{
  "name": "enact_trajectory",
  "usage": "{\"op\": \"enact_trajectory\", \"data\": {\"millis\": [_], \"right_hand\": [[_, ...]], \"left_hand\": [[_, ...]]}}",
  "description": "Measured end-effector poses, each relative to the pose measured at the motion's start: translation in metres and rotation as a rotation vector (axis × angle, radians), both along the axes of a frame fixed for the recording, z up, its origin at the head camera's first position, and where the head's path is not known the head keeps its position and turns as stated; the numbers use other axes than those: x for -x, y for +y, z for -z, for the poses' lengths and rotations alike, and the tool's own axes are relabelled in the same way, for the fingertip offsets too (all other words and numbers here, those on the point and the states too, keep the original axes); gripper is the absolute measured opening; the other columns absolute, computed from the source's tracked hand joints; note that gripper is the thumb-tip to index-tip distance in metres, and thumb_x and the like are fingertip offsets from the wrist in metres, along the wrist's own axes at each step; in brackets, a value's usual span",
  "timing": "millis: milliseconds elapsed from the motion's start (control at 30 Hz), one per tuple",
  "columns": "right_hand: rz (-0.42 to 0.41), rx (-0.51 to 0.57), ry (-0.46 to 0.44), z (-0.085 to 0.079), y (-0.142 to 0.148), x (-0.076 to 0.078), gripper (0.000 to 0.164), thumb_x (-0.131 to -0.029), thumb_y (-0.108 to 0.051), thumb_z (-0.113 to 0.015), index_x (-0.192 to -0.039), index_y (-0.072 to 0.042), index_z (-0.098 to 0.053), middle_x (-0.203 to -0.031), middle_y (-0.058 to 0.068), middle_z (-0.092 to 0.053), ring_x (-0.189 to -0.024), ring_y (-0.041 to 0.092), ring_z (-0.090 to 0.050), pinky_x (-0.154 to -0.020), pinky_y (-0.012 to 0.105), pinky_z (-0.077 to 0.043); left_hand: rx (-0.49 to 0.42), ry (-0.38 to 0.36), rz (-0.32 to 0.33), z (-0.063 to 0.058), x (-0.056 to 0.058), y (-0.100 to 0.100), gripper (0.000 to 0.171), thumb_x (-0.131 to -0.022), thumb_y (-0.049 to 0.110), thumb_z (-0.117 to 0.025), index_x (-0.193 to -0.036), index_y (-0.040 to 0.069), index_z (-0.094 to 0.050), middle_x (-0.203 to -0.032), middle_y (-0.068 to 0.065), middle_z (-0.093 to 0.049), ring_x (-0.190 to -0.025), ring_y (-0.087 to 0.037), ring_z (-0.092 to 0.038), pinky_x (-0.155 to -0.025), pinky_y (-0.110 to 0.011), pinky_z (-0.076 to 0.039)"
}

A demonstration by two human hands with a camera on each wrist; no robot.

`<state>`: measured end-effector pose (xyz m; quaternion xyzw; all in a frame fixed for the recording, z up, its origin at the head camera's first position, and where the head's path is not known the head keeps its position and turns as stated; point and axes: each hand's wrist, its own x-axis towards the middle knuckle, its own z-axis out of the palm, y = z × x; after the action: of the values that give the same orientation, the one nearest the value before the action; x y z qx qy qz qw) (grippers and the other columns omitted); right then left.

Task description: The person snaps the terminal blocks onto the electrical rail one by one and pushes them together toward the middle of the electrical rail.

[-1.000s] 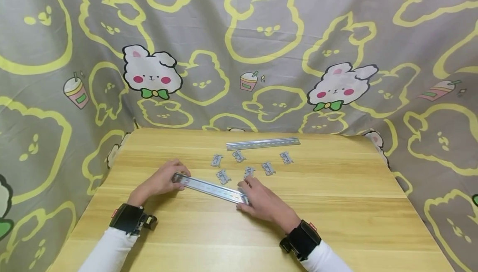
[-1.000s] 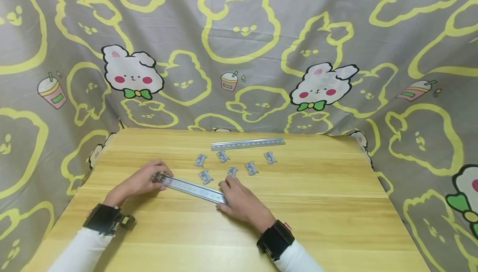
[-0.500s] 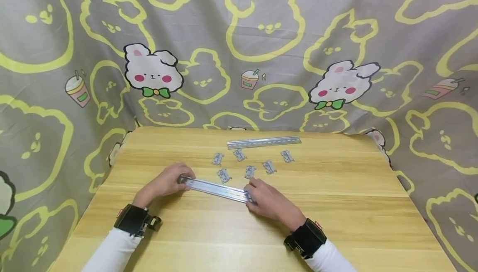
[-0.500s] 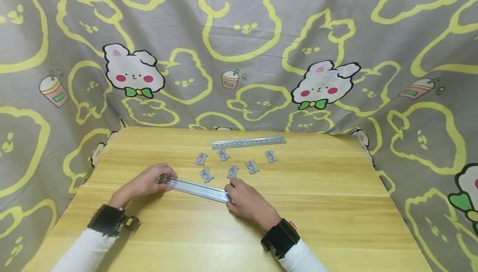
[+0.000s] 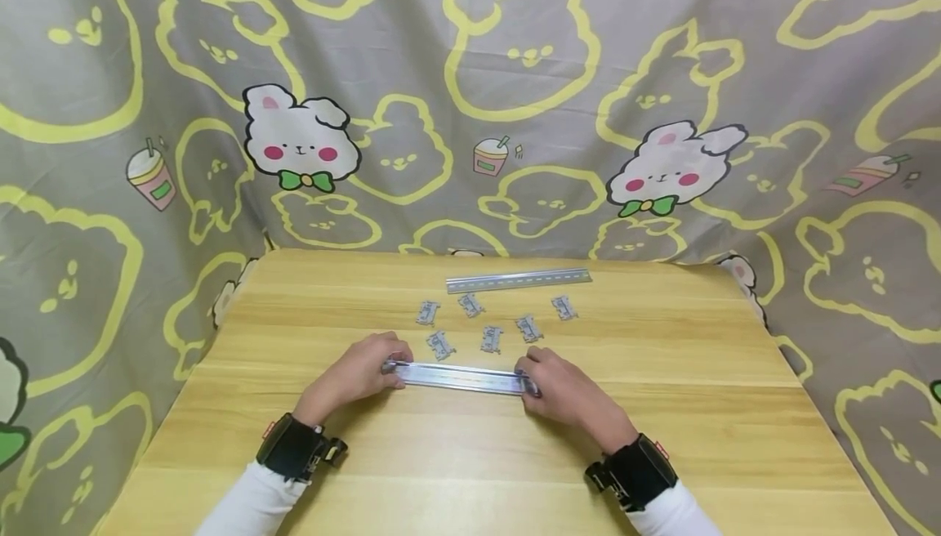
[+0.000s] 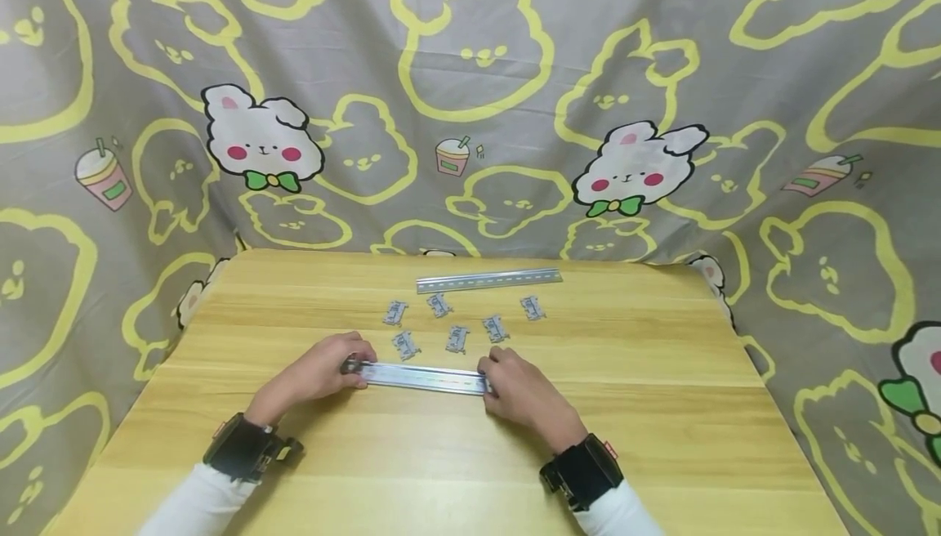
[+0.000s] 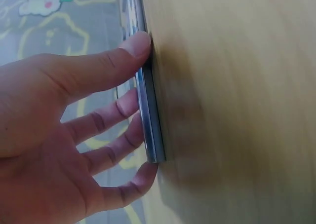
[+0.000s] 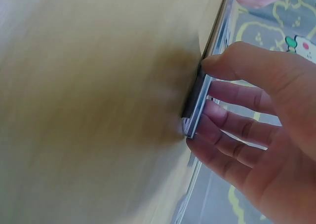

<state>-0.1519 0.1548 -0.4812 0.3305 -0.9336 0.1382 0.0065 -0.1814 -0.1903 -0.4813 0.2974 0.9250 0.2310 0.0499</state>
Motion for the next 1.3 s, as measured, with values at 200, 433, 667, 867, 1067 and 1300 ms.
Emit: {"op": "enact_trajectory", "data": {"millis": [200,433,667,867,1067,1300], "right_hand": [[0.041,0.025,-0.020,0.000,0.015,0.001,0.030,-0.075,-0.010,-0.075,-0.104,-0.003,-0.070,-0.097,0.006,-0.061,-0.085,0.020,-0.057,-0.074,0.034,-0.056],[0.059,0.082,-0.082,0.001,0.022,-0.003,0.026,-0.077,-0.007,-0.075,-0.102,-0.003,-0.071,-0.096,0.006,-0.060,-0.085,0.020,-0.057,-0.074,0.036,-0.056],[0.083,0.086,-0.082,0.003,0.030,-0.003,0.026,-0.077,-0.007,-0.075,-0.103,-0.004,-0.072,-0.094,0.004,-0.060,-0.084,0.017,-0.056,-0.075,0.035,-0.056],[0.109,0.096,-0.107,-0.002,0.026,0.000,0.030,-0.080,-0.013,-0.077,-0.107,-0.004,-0.071,-0.097,0.005,-0.061,-0.083,0.016,-0.057,-0.074,0.034,-0.056],[0.126,0.129,-0.082,-0.009,0.006,0.015,0.044,-0.083,-0.021,-0.076,-0.122,-0.001,-0.065,-0.111,0.011,-0.062,-0.090,0.020,-0.058,-0.079,0.035,-0.056],[0.082,0.084,-0.022,-0.012,-0.028,0.044,0.047,-0.082,-0.018,-0.075,-0.123,0.002,-0.064,-0.114,0.013,-0.060,-0.101,0.025,-0.059,-0.087,0.038,-0.055]], "left_hand": [[-0.024,-0.012,-0.012,-0.001,-0.002,0.016,0.028,-0.073,0.011,-0.083,-0.099,0.006,-0.072,-0.094,-0.006,-0.065,-0.085,-0.024,-0.059,-0.079,-0.042,-0.052],[-0.030,-0.023,-0.025,0.000,-0.005,0.023,0.027,-0.074,0.013,-0.083,-0.098,0.007,-0.072,-0.094,-0.006,-0.066,-0.084,-0.024,-0.059,-0.076,-0.041,-0.051],[-0.036,-0.005,-0.017,0.005,-0.004,0.028,0.029,-0.073,0.015,-0.083,-0.100,0.007,-0.072,-0.096,-0.004,-0.066,-0.087,-0.024,-0.060,-0.079,-0.041,-0.051],[-0.023,-0.012,-0.044,0.002,-0.006,0.028,0.031,-0.073,0.015,-0.083,-0.101,0.008,-0.073,-0.099,-0.004,-0.066,-0.091,-0.024,-0.060,-0.082,-0.042,-0.052],[-0.022,-0.006,-0.044,0.000,-0.007,0.027,0.031,-0.072,0.012,-0.083,-0.102,0.007,-0.073,-0.100,-0.005,-0.065,-0.091,-0.023,-0.059,-0.082,-0.041,-0.053],[-0.029,-0.025,-0.045,-0.001,-0.007,0.025,0.029,-0.073,0.008,-0.082,-0.100,0.006,-0.073,-0.099,-0.005,-0.064,-0.089,-0.024,-0.058,-0.079,-0.039,-0.052]]}}
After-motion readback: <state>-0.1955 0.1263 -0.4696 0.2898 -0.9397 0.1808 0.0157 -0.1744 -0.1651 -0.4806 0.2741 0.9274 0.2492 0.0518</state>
